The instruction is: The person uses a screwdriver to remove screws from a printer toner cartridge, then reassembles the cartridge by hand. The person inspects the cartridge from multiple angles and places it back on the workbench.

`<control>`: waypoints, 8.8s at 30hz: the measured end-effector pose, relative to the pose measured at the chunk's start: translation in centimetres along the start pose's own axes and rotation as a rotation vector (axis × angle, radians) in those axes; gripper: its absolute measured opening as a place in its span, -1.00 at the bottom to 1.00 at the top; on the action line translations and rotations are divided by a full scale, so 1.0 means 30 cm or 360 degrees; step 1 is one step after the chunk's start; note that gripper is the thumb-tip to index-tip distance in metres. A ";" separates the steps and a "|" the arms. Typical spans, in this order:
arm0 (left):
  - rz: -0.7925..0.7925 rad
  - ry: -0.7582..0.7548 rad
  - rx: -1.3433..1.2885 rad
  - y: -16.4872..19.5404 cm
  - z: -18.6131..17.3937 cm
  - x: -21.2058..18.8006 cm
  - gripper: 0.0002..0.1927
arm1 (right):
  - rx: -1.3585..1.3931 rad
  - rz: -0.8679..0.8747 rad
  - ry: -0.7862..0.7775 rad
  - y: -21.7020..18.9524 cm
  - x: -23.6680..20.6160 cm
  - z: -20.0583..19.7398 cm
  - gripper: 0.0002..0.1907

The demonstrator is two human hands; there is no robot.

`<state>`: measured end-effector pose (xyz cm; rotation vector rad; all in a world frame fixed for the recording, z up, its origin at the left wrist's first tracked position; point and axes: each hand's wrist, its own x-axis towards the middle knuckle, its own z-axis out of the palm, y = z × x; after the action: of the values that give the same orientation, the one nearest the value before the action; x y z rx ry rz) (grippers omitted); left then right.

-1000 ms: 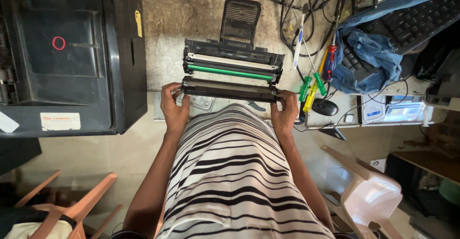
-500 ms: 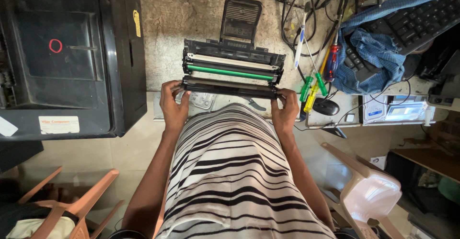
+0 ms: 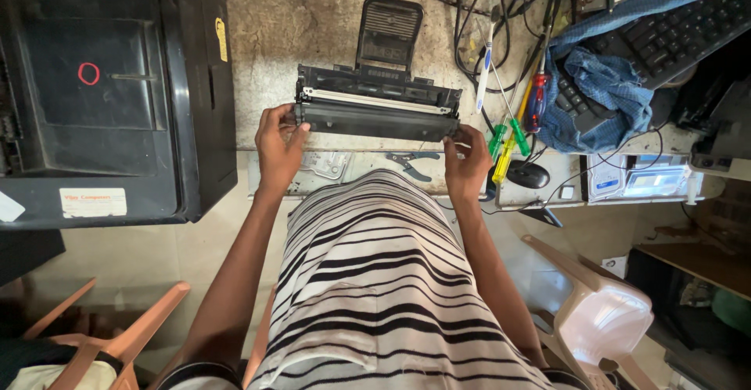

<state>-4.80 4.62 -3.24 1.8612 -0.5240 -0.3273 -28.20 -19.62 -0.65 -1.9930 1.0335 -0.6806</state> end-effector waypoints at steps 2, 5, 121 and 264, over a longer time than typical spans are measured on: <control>-0.0019 0.0001 -0.0015 -0.004 0.006 0.012 -0.64 | 0.0013 0.0002 0.0009 0.006 0.010 0.008 -0.66; -0.0055 0.0002 -0.0039 -0.010 0.016 0.023 -0.64 | 0.0031 0.0050 0.0033 0.018 0.020 0.021 -0.67; -0.0746 -0.0547 -0.1225 0.694 -0.217 0.373 -0.33 | 0.1332 0.0792 -0.1009 -0.505 0.602 -0.335 -0.34; 0.0403 -0.1391 -0.1891 0.699 -0.188 -0.102 -0.23 | 0.1844 -0.0384 -0.0600 0.097 0.146 -0.833 -0.26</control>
<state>-8.92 4.86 18.31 0.4278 -0.8697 -1.0246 -45.49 -34.14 11.31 -1.1225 0.0606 -0.7419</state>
